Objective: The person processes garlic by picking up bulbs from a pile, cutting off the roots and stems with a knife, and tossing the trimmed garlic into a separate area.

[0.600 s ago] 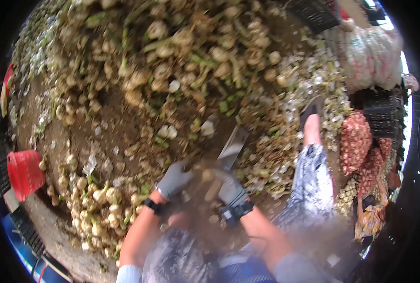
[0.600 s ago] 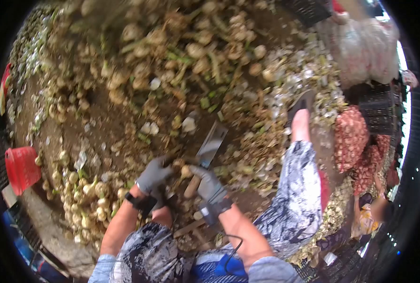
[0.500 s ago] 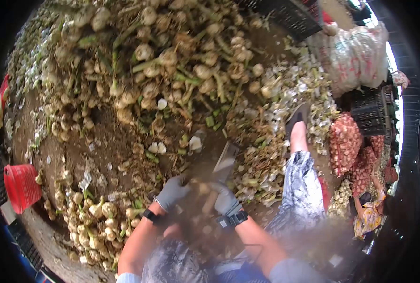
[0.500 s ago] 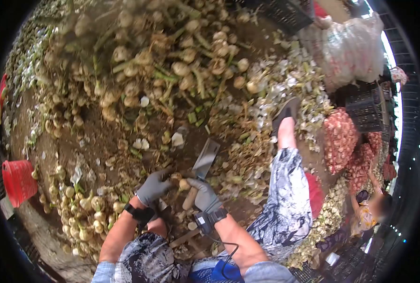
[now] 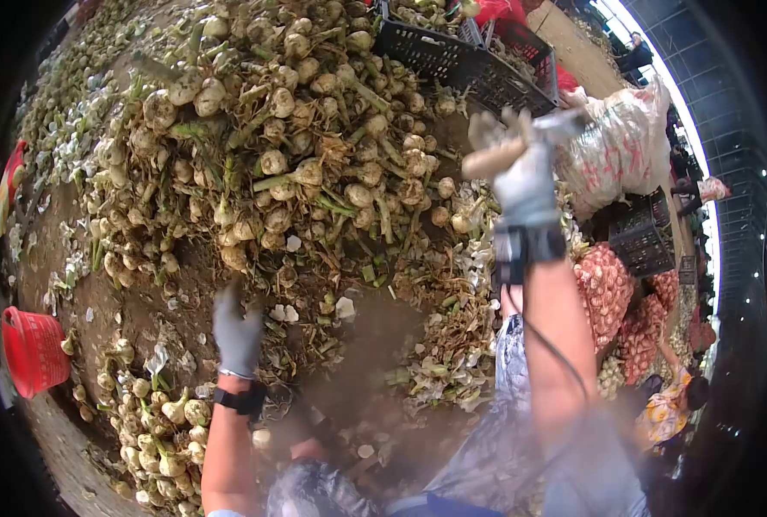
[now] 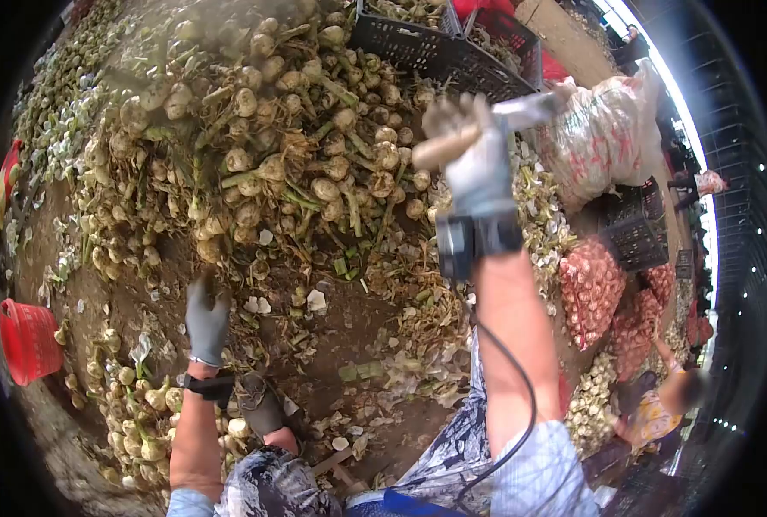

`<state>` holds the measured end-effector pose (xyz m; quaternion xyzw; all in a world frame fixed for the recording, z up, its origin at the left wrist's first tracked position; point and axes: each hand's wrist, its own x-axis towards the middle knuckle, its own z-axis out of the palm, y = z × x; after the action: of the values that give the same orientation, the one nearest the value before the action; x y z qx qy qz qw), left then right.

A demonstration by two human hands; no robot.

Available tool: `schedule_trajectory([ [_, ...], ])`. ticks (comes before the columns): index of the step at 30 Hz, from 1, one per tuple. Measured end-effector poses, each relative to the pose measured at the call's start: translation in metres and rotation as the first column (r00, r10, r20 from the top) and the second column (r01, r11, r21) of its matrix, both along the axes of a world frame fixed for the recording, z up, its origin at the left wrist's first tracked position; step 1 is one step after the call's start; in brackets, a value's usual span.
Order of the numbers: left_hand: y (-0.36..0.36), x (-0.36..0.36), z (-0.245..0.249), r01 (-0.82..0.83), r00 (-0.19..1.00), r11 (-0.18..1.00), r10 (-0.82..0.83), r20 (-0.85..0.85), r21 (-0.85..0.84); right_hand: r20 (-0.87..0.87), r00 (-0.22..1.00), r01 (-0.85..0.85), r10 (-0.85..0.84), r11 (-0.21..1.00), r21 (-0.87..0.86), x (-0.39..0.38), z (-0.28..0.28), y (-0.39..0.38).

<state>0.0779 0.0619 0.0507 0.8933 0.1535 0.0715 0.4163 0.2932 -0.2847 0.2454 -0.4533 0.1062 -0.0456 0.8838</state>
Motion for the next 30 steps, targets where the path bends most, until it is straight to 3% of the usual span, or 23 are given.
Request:
schedule_trajectory([
  [1, 0.016, -0.012, -0.03, -0.066, 0.998, 0.969, 0.063, 0.02, 0.238, -0.088, 0.996, 0.029, -0.031, 0.999, -0.025, -0.019, -0.016, 0.0],
  [2, 0.015, -0.021, -0.045, -0.072, 0.997, 0.97, 0.072, 0.006, 0.234, -0.193, 0.981, -0.002, -0.006, 0.999, -0.041, -0.035, -0.042, -0.005],
  [4, 0.016, -0.045, -0.068, -0.167, 0.917, 0.913, 0.282, -0.282, 0.372, -0.246, 0.96, -0.145, 0.136, 0.989, -0.017, -0.084, -0.109, -0.024],
  [6, -0.017, -0.067, -0.087, 0.108, 0.925, 0.927, 0.038, -0.378, 0.359, -0.392, 0.902, -0.144, 0.181, 0.982, 0.12, -0.14, -0.16, -0.027],
  [7, -0.049, -0.059, -0.035, 0.232, 0.797, 0.963, -0.107, -0.594, 0.138, -0.48, 0.867, -0.117, 0.136, 0.991, 0.07, -0.168, -0.163, -0.016],
  [8, -0.069, -0.09, -0.064, 0.377, 0.88, 0.899, -0.273, -0.388, 0.223, -0.507, 0.848, -0.121, 0.155, 0.988, 0.101, -0.192, -0.173, -0.011],
  [9, -0.093, -0.084, -0.034, 0.48, 0.837, 0.873, -0.428, -0.341, 0.083, -0.525, 0.834, -0.122, 0.171, 0.984, 0.127, -0.212, -0.18, -0.009],
  [11, -0.12, -0.087, -0.014, 0.696, 0.711, 0.705, -0.703, -0.01, -0.137, -0.591, 0.789, -0.158, 0.17, 0.985, 0.073, -0.243, -0.177, -0.002],
  [12, -0.12, -0.079, -0.001, 0.694, 0.711, 0.707, -0.702, -0.023, -0.135, -0.612, 0.772, -0.184, 0.175, 0.982, 0.048, -0.254, -0.176, -0.002],
  [14, -0.112, -0.043, 0.02, 0.638, 0.768, 0.768, -0.631, 0.111, -0.055, -0.643, 0.744, -0.197, 0.179, 0.979, 0.044, -0.269, -0.166, -0.002],
  [15, -0.098, -0.031, -0.004, 0.383, 0.923, 0.919, -0.385, -0.001, -0.094, -0.643, 0.738, -0.216, 0.201, 0.975, 0.057, -0.275, -0.166, -0.008],
  [16, -0.072, 0.001, -0.006, 0.165, 0.941, 0.975, -0.201, 0.273, 0.151, -0.646, 0.734, -0.217, 0.208, 0.974, 0.067, -0.281, -0.168, -0.015],
  [17, -0.049, 0.032, -0.003, -0.079, 0.952, 0.98, 0.02, 0.305, 0.183, -0.66, 0.725, -0.238, 0.198, 0.971, 0.03, -0.286, -0.172, -0.021],
  [18, -0.025, 0.064, -0.006, -0.297, 0.921, 0.949, 0.255, 0.293, 0.106, -0.671, 0.717, -0.26, 0.187, 0.966, -0.008, -0.288, -0.174, -0.025],
  [19, -0.002, 0.087, 0.001, -0.349, 0.921, 0.935, 0.353, 0.162, -0.053, -0.673, 0.715, -0.258, 0.19, 0.966, -0.001, -0.287, -0.176, -0.027],
  [20, 0.022, 0.105, -0.009, -0.191, 0.951, 0.935, 0.252, 0.178, -0.3, -0.679, 0.715, -0.229, 0.166, 0.973, -0.004, -0.288, -0.177, -0.027],
  [21, 0.03, 0.113, -0.005, -0.039, 0.992, 0.754, 0.109, 0.066, -0.656, -0.684, 0.715, -0.203, 0.143, 0.979, -0.007, -0.286, -0.177, -0.026],
  [23, 0.028, 0.11, -0.004, -0.085, 0.996, 0.768, 0.072, -0.047, -0.635, -0.68, 0.718, -0.198, 0.146, 0.98, 0.002, -0.28, -0.179, -0.019],
  [24, 0.025, 0.103, -0.023, -0.058, 0.992, 0.799, 0.115, 0.058, -0.599, -0.675, 0.722, -0.219, 0.153, 0.976, -0.013, -0.277, -0.181, -0.014],
  [25, 0.029, 0.093, -0.052, -0.092, 0.984, 0.936, 0.138, 0.113, -0.341, -0.671, 0.724, -0.24, 0.159, 0.97, -0.03, -0.274, -0.183, -0.008],
  [27, 0.001, 0.046, -0.054, -0.004, 0.999, 0.991, -0.001, -0.039, -0.134, -0.68, 0.715, -0.24, 0.162, 0.971, -0.02, -0.27, -0.182, 0.008],
  [29, -0.031, 0.001, -0.073, -0.009, 0.994, 0.987, -0.009, -0.109, -0.163, -0.664, 0.72, -0.302, 0.204, 0.953, -0.035, -0.269, -0.183, 0.023],
  [30, -0.045, -0.022, -0.067, -0.016, 0.993, 0.966, -0.014, -0.114, -0.259, -0.656, 0.724, -0.33, 0.212, 0.942, -0.06, -0.269, -0.178, 0.032],
])
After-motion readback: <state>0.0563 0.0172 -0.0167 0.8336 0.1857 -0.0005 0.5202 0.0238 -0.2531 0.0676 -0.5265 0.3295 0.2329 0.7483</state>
